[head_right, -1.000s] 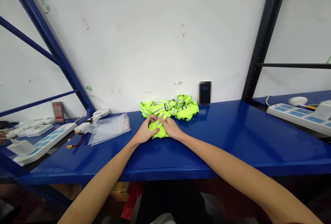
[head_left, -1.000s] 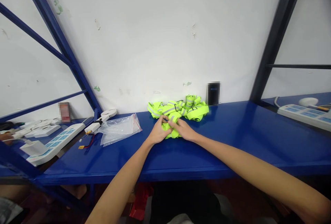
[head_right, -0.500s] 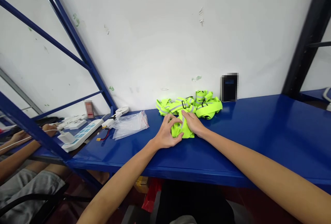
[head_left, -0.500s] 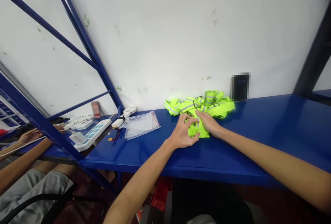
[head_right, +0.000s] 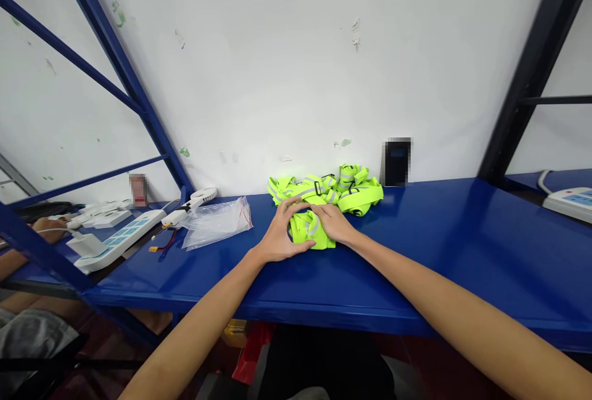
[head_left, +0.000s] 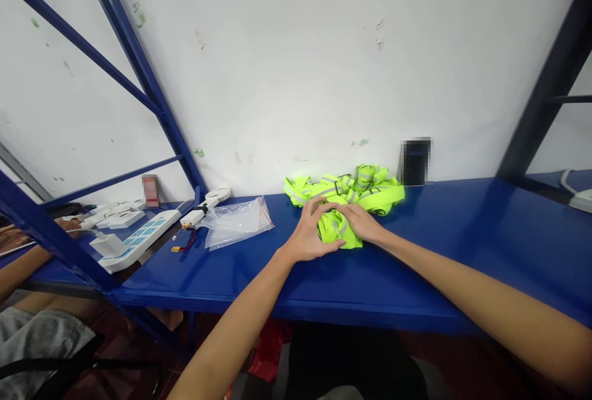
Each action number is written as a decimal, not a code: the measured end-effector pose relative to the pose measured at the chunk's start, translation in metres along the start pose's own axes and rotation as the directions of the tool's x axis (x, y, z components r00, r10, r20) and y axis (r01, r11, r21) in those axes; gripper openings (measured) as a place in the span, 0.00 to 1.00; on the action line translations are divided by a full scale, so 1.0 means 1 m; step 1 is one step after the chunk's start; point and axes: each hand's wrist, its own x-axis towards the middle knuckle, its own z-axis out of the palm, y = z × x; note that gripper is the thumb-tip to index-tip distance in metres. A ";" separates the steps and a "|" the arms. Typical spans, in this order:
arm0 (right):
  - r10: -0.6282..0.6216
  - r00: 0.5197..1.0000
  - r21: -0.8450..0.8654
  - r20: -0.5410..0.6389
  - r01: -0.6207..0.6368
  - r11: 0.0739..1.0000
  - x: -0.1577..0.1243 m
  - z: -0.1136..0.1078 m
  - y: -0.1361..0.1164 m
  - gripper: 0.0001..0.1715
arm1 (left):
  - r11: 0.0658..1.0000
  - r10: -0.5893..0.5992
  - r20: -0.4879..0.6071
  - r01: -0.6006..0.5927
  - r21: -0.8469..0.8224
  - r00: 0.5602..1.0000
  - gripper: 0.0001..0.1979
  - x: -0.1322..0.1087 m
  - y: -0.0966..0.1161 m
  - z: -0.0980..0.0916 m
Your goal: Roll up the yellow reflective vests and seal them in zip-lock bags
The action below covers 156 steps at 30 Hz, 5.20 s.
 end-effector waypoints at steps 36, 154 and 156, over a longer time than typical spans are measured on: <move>-0.211 0.864 -0.312 -0.457 0.067 0.948 -0.004 -0.020 -0.025 0.25 | 0.971 -0.167 -0.254 0.204 0.126 0.953 0.08 0.001 -0.011 -0.007; -0.029 0.992 0.585 -0.123 0.096 0.805 -0.004 -0.001 -0.024 0.14 | 0.867 0.132 -0.041 -0.096 0.488 0.990 0.29 0.020 -0.004 0.034; -0.084 0.996 0.509 0.002 0.072 0.858 -0.004 -0.012 -0.026 0.18 | 0.894 0.118 -0.081 -0.070 0.443 0.990 0.30 0.019 -0.006 0.030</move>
